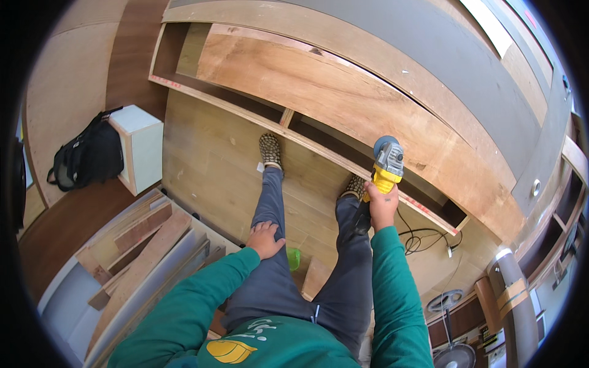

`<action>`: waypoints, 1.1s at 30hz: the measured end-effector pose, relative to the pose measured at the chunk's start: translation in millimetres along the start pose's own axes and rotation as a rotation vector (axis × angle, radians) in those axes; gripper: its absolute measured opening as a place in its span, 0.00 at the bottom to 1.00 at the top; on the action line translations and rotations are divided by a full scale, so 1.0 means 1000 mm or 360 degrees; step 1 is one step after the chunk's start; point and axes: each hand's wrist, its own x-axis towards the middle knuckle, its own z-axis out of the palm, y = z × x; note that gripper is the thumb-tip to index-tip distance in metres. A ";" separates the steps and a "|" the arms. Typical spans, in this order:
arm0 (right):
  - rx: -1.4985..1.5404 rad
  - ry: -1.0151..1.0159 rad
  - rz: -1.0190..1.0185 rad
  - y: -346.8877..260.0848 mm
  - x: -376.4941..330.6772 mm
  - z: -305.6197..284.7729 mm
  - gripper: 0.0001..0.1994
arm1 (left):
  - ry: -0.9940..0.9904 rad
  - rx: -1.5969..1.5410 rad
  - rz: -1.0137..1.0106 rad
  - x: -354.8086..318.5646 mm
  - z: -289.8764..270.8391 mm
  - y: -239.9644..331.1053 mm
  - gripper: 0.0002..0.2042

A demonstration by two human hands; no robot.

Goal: The person sands the surface and edges of curved wooden boards using an angle grinder and then fits the boards into a wooden cabinet structure.

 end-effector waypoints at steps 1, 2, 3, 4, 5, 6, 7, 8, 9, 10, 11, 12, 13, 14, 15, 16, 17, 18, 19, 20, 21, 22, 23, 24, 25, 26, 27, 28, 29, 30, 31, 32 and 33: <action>-0.0003 0.0010 -0.0018 0.005 0.003 0.003 0.19 | 0.0007 0.0026 0.0021 0.009 0.000 -0.009 0.35; -0.0007 0.0019 -0.0034 0.010 0.007 0.007 0.19 | 0.0014 0.0051 0.0040 0.018 0.000 -0.017 0.35; -0.0013 0.0031 -0.0054 0.013 0.009 0.011 0.19 | 0.0010 0.0104 0.0062 0.025 -0.007 -0.021 0.34; -0.0052 0.0071 -0.0034 0.016 0.012 0.015 0.20 | 0.0002 0.0156 0.0081 0.033 -0.019 -0.025 0.34; -0.0013 0.0108 -0.0022 0.019 0.014 0.021 0.20 | -0.0006 0.0207 0.0100 0.039 -0.029 -0.029 0.33; 0.0023 0.0147 -0.0009 0.020 0.013 0.024 0.20 | 0.0037 0.0146 0.0114 0.039 -0.036 -0.036 0.32; 0.0054 0.0194 0.0004 0.023 0.014 0.026 0.20 | 0.0074 0.0085 0.0134 0.040 -0.043 -0.045 0.32; 0.0042 0.0235 -0.0014 0.033 0.016 0.029 0.19 | 0.0109 0.0023 0.0153 0.042 -0.048 -0.054 0.31; 0.0101 0.0290 -0.0040 0.042 0.016 0.035 0.19 | 0.0091 0.0015 0.0164 0.044 -0.049 -0.063 0.31; 0.0082 0.0335 -0.0053 0.044 0.015 0.043 0.17 | 0.0081 0.0006 0.0175 0.045 -0.047 -0.072 0.30; 0.0060 0.0380 -0.0067 0.047 0.013 0.051 0.15 | 0.0070 -0.0005 0.0185 0.045 -0.045 -0.079 0.30; 0.0056 0.0400 -0.0067 0.049 0.012 0.055 0.16 | 0.0058 -0.0017 0.0198 0.045 -0.046 -0.082 0.30; 0.0075 0.0430 -0.0046 0.051 0.013 0.059 0.17 | 0.0054 -0.0031 0.0203 0.045 -0.049 -0.083 0.30; 0.0092 0.0457 -0.0027 0.052 0.013 0.062 0.18 | 0.0050 -0.0049 0.0207 0.045 -0.049 -0.085 0.29; 0.0117 0.0477 -0.0011 0.052 0.013 0.067 0.19 | 0.0052 -0.0073 0.0219 0.046 -0.051 -0.087 0.29; 0.0110 0.0493 -0.0003 0.051 0.012 0.070 0.19 | 0.0053 -0.0101 0.0229 0.047 -0.052 -0.090 0.29; 0.0069 0.0498 -0.0017 0.052 0.011 0.073 0.19 | 0.0054 -0.0131 0.0236 0.048 -0.051 -0.092 0.29; 0.0033 0.0499 -0.0033 0.052 0.012 0.077 0.19 | 0.0101 -0.0133 0.0262 0.049 -0.049 -0.095 0.29; -0.0004 0.0498 -0.0048 0.052 0.012 0.081 0.19 | 0.0148 -0.0137 0.0286 0.048 -0.046 -0.098 0.28; -0.0040 0.0445 -0.0079 0.052 0.014 0.085 0.20 | 0.0195 -0.0143 0.0308 0.049 -0.043 -0.100 0.27; -0.0037 0.0411 -0.0081 0.049 0.014 0.093 0.20 | 0.0196 -0.0144 0.0309 0.049 -0.043 -0.100 0.27; -0.0033 0.0381 -0.0082 0.048 0.016 0.102 0.20 | 0.0195 -0.0143 0.0312 0.050 -0.043 -0.101 0.27; -0.0029 0.0351 -0.0082 0.047 0.017 0.110 0.20 | 0.0195 -0.0142 0.0314 0.052 -0.042 -0.100 0.27; -0.0091 0.0303 -0.0074 0.048 0.020 0.117 0.21 | 0.0194 -0.0137 0.0316 0.051 -0.042 -0.100 0.27; -0.0170 0.0286 -0.0051 0.045 0.022 0.127 0.22 | 0.0201 -0.0135 0.0311 0.051 -0.042 -0.099 0.27; -0.0208 0.0226 -0.0071 0.047 0.024 0.134 0.22 | 0.0207 -0.0132 0.0306 0.051 -0.043 -0.098 0.27; -0.0245 0.0171 -0.0090 0.050 0.028 0.141 0.23 | 0.0160 -0.0129 0.0291 0.052 -0.045 -0.095 0.27; -0.0289 0.0149 -0.0106 0.042 0.027 0.150 0.24 | 0.0112 -0.0129 0.0271 0.051 -0.047 -0.093 0.28; -0.0331 0.0127 -0.0122 0.035 0.027 0.159 0.24 | 0.0063 -0.0129 0.0250 0.051 -0.048 -0.091 0.29; -0.0274 0.0084 -0.0069 0.029 0.027 0.162 0.24 | 0.0104 -0.0130 0.0263 0.051 -0.047 -0.090 0.28; -0.0267 0.0097 -0.0048 0.029 0.029 0.162 0.24 | 0.0144 -0.0131 0.0277 0.051 -0.045 -0.091 0.28; -0.0258 0.0110 -0.0026 0.029 0.030 0.161 0.24 | 0.0184 -0.0131 0.0290 0.051 -0.044 -0.091 0.27; -0.0249 0.0125 -0.0006 0.030 0.032 0.159 0.24 | 0.0175 -0.0121 0.0295 0.052 -0.045 -0.090 0.27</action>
